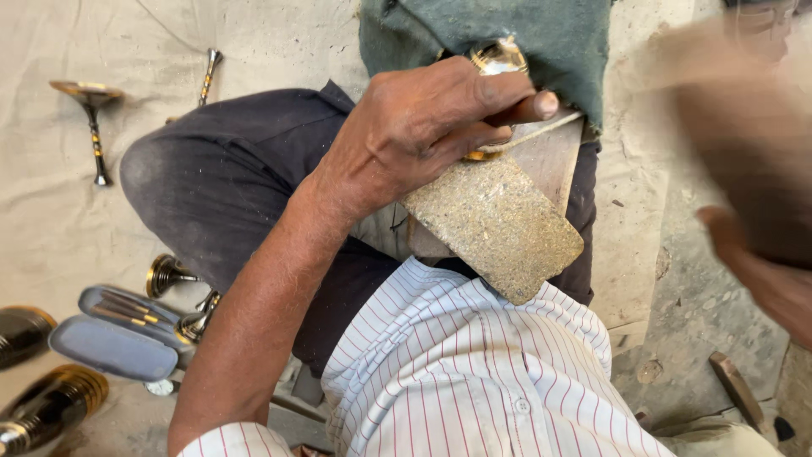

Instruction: The person sits on the ground with an ornate brass bell-shaped object held against a stone block on their lap. They hold a small punch against the brass surface and strike it with a wooden mallet, working around the object to chase decorative patterns into the metal, repositioning the object and punch as they go.

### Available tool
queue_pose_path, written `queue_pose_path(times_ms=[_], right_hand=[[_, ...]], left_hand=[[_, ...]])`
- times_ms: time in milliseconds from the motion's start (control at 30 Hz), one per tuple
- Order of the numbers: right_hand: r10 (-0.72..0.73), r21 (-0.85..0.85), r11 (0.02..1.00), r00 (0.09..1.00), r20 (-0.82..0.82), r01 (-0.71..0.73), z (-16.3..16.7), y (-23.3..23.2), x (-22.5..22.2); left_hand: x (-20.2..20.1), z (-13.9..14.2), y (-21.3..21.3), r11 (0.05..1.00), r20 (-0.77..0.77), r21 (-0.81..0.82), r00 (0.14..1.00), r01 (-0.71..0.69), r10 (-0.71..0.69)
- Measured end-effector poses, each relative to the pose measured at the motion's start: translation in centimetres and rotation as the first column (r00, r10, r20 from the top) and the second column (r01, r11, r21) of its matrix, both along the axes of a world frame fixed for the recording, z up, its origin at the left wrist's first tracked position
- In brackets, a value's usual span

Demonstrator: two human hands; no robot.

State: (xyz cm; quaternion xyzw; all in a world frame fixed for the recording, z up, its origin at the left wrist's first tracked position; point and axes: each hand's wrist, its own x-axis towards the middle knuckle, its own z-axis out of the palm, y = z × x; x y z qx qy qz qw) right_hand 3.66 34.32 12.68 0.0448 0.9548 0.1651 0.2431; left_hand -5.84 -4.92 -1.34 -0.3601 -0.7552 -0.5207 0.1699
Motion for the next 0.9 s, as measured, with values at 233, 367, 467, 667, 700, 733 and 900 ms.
queue_pose_path(times_ms=[233,367,467,667,700,733,900], right_hand=[[0.017,0.103,0.994,0.994,0.106,-0.028,-0.5,0.3,-0.5],[0.027,0.077,0.997,0.996,0.086,-0.033,-0.5,0.4,-0.8],[0.02,0.071,0.997,0.997,0.076,-0.025,-0.2,0.2,-0.7],[0.022,0.14,0.989,0.988,0.153,-0.044,-0.5,0.1,-1.4],[0.026,0.155,0.987,0.986,0.162,-0.052,-0.5,0.2,-1.3],[0.016,0.163,0.986,0.985,0.171,-0.045,-0.6,0.6,-1.4],[0.054,0.291,0.942,0.932,0.357,-0.166,-0.9,2.7,-0.9]], left_hand=[[0.3,0.0,0.1,0.997,0.025,0.079,1.0,-0.007,0.005],[0.2,-0.4,0.0,1.0,0.027,0.026,1.0,-0.014,0.014],[-0.1,-0.8,0.1,0.998,-0.003,0.066,1.0,0.001,-0.001],[0.2,-1.0,0.3,0.998,0.024,0.058,1.0,0.005,-0.007],[0.2,-1.0,0.2,0.997,0.025,0.08,0.999,0.02,-0.022],[0.2,-0.9,0.2,0.996,0.033,0.086,0.999,0.016,-0.019],[0.3,-0.5,-0.2,0.993,0.038,0.114,0.999,0.029,-0.034]])
